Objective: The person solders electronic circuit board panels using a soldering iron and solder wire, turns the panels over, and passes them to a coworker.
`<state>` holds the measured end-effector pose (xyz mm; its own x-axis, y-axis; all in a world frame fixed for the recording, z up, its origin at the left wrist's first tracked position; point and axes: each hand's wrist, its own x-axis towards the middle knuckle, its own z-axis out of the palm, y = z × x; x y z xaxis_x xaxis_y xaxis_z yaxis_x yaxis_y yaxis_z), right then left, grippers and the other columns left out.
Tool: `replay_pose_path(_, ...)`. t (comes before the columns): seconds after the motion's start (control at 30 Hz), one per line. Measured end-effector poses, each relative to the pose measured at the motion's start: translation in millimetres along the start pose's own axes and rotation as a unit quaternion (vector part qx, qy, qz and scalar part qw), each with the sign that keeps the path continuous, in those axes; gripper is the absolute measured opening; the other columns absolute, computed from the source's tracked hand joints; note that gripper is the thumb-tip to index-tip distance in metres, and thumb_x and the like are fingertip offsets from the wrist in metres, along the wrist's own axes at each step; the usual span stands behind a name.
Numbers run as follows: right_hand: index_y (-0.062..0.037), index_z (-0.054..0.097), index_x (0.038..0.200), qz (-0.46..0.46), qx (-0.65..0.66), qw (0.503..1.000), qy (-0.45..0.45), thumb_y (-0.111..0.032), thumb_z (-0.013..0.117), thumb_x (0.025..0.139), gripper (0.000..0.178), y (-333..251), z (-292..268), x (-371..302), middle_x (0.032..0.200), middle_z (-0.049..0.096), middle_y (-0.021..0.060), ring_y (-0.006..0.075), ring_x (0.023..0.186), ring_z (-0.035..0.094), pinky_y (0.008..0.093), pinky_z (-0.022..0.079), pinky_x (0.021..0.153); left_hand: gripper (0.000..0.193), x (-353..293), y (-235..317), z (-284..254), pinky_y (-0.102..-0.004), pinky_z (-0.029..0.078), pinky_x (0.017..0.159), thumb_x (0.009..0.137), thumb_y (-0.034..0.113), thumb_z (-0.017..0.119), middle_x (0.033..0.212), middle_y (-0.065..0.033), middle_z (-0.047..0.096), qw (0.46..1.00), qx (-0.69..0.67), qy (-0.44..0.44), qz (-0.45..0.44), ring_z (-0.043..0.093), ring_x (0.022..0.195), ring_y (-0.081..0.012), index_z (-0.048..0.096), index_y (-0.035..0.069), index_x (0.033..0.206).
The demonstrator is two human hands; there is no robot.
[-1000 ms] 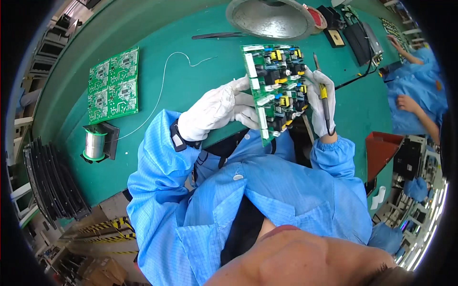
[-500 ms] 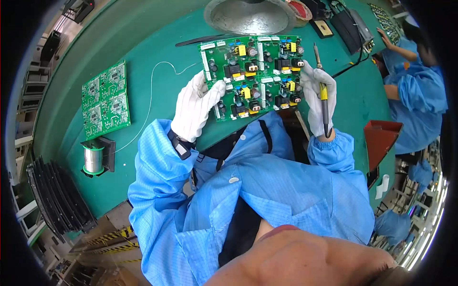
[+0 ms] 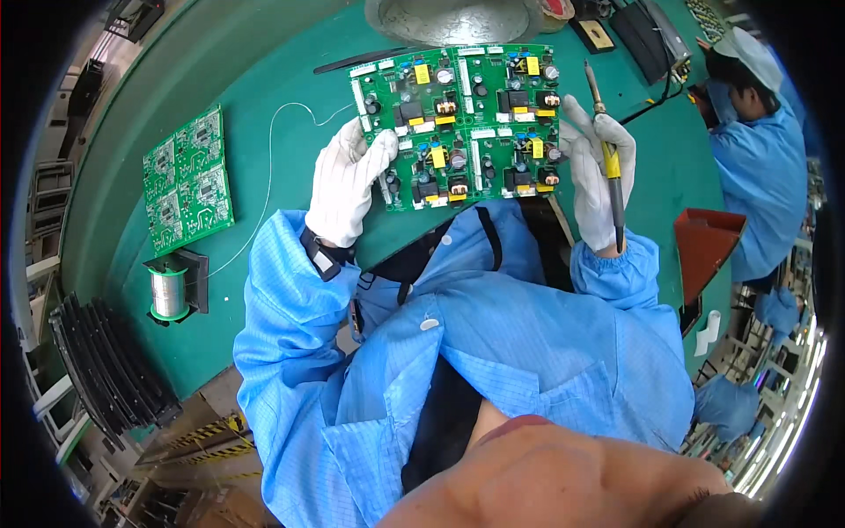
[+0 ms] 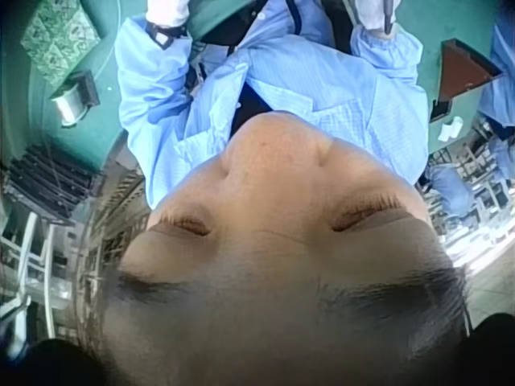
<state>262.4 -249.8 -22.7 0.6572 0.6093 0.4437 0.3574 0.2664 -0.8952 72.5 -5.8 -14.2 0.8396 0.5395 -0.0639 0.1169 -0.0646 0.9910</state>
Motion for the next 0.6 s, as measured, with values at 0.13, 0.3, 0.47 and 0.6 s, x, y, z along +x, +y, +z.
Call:
replay_pose_path(0.13, -0.0107, 0.038, 0.137, 0.005, 0.000, 1.000, -0.001, -0.006, 0.047, 0.106, 0.033, -4, 1, -2, 0.147, 0.044, 0.0336, 0.0322, 0.121, 0.063, 0.0414, 0.053, 0.097, 0.047, 3, -14, -4, -0.0273, 0.050, 0.079, 0.097, 0.036, 0.065, 0.096, -0.0065, 0.071, 1.000, 0.001, 0.000, 0.019, 0.062, 0.083, -0.0113, 0.060, -0.004, 0.123)
replay_pose_path(0.3, -0.0106, 0.037, 0.138, -0.007, 0.036, 0.999, -0.022, -0.007, 0.045, 0.107, 0.033, -7, -1, -1, 0.148, 0.041, 0.0353, 0.0359, 0.122, 0.062, 0.0443, 0.053, 0.098, 0.051, 7, -20, -7, -0.0277, 0.050, 0.080, 0.096, 0.038, 0.066, 0.098, -0.0066, 0.070, 1.000, -0.014, -0.021, 0.014, 0.062, 0.085, -0.0118, 0.059, -0.004, 0.125)
replay_pose_path(0.47, -0.0113, 0.037, 0.140, 0.000, 0.061, 0.998, -0.017, -0.008, 0.047, 0.106, 0.036, -10, -1, -1, 0.148, 0.041, 0.0350, 0.0382, 0.123, 0.061, 0.0459, 0.053, 0.098, 0.054, 9, -22, -6, -0.0274, 0.049, 0.081, 0.095, 0.039, 0.067, 0.098, -0.0059, 0.069, 1.000, 0.002, -0.019, 0.002, 0.060, 0.085, -0.0107, 0.059, -0.005, 0.126)
replay_pose_path(0.6, -0.0104, 0.038, 0.141, -0.002, 0.089, 0.996, -0.005, -0.010, 0.054, 0.103, 0.040, -9, 0, -3, 0.148, 0.042, 0.0344, 0.0405, 0.123, 0.060, 0.0478, 0.052, 0.101, 0.053, 8, -10, -10, -0.0275, 0.047, 0.084, 0.095, 0.039, 0.066, 0.111, -0.0028, 0.066, 0.994, -0.051, -0.065, -0.069, 0.057, 0.093, -0.0111, 0.059, -0.002, 0.128)
